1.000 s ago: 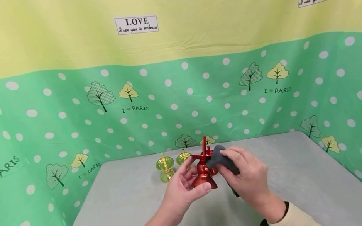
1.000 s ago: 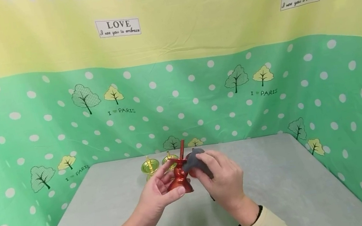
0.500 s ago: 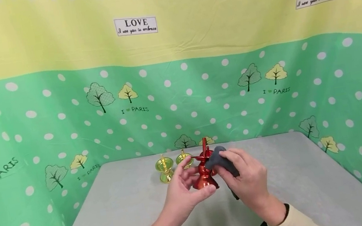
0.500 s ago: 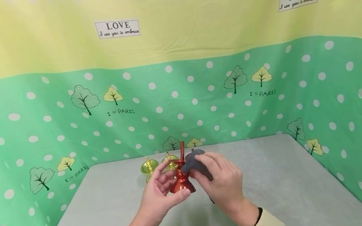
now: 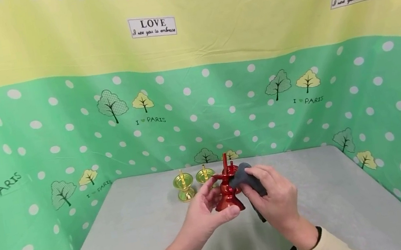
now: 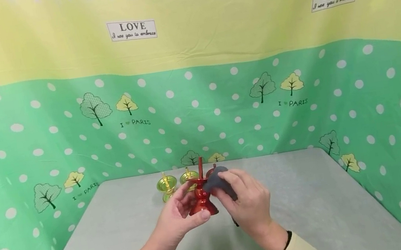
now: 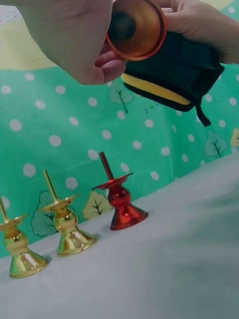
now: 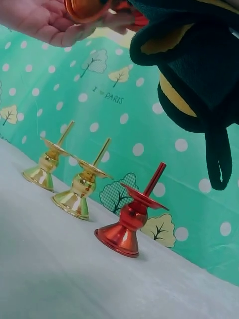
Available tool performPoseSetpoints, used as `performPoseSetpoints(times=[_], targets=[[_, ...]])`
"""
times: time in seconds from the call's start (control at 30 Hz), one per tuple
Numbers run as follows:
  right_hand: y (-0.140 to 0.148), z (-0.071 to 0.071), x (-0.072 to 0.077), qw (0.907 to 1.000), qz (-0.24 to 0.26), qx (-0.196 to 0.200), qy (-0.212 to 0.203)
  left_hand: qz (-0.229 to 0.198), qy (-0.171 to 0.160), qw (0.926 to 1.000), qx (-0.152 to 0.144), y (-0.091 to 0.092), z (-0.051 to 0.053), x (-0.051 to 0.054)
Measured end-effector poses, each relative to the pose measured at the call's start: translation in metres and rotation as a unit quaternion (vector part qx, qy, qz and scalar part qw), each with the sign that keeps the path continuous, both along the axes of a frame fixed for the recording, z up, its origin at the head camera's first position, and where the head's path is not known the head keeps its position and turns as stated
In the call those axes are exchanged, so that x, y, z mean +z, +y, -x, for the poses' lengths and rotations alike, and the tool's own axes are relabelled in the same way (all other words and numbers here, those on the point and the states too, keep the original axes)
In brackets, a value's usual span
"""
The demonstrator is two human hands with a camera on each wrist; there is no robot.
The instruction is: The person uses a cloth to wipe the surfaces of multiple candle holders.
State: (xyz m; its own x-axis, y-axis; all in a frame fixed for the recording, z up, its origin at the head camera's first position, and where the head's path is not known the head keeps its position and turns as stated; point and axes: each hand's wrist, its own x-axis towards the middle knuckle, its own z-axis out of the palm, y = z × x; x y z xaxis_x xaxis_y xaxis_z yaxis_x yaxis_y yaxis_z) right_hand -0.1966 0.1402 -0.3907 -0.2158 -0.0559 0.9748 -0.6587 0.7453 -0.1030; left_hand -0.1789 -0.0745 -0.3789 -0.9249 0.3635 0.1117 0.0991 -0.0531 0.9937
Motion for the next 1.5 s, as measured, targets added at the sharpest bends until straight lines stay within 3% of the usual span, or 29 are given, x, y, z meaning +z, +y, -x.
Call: performPoseSetpoints(times=[0.17,0.3,0.43,0.57,0.67,0.77,0.87,1.0,1.13,1.27,1.37,1.5], targets=[[-0.002,-0.003,-0.001,0.9998,-0.003,-0.012,-0.013,0.017,0.019,0.9985,0.049,0.005,-0.003,-0.001],[-0.004,-0.004,0.0,0.9998,0.002,-0.015,-0.016,0.04,0.055,0.9936,0.09,0.007,-0.006,-0.005],[-0.006,-0.006,0.002,0.9999,-0.004,-0.011,-0.008,0.063,0.076,0.9899,0.101,0.01,-0.008,-0.006],[-0.006,-0.008,0.001,1.0,-0.007,0.004,0.003,0.038,0.047,0.9947,0.083,0.008,-0.008,-0.002],[-0.003,-0.007,0.001,0.9999,-0.001,0.011,0.001,-0.015,0.005,0.9988,0.047,0.004,-0.007,0.0],[0.0,-0.006,0.0,0.9999,0.002,0.012,-0.008,-0.061,-0.029,0.9977,0.005,0.0,-0.004,0.001],[0.002,-0.007,-0.001,0.9995,-0.005,0.017,-0.026,-0.081,-0.049,0.9954,-0.014,-0.002,-0.001,0.0],[0.003,-0.01,-0.001,0.9988,-0.021,0.032,-0.032,-0.08,-0.054,0.9952,0.012,-0.001,0.002,-0.001],[0.001,-0.015,0.002,0.9975,-0.042,0.054,0.018,-0.094,-0.049,0.993,0.051,0.003,0.004,-0.002],[-0.005,-0.017,0.005,0.9937,-0.061,0.083,0.045,-0.123,-0.05,0.9902,0.043,0.004,0.004,-0.004],[-0.009,-0.017,0.007,0.9938,-0.06,0.088,0.028,-0.14,-0.045,0.9888,0.027,0.002,0.002,-0.003],[-0.009,-0.015,0.005,0.9953,-0.041,0.076,-0.044,-0.156,-0.023,0.9872,0.026,-0.002,-0.002,0.0]])
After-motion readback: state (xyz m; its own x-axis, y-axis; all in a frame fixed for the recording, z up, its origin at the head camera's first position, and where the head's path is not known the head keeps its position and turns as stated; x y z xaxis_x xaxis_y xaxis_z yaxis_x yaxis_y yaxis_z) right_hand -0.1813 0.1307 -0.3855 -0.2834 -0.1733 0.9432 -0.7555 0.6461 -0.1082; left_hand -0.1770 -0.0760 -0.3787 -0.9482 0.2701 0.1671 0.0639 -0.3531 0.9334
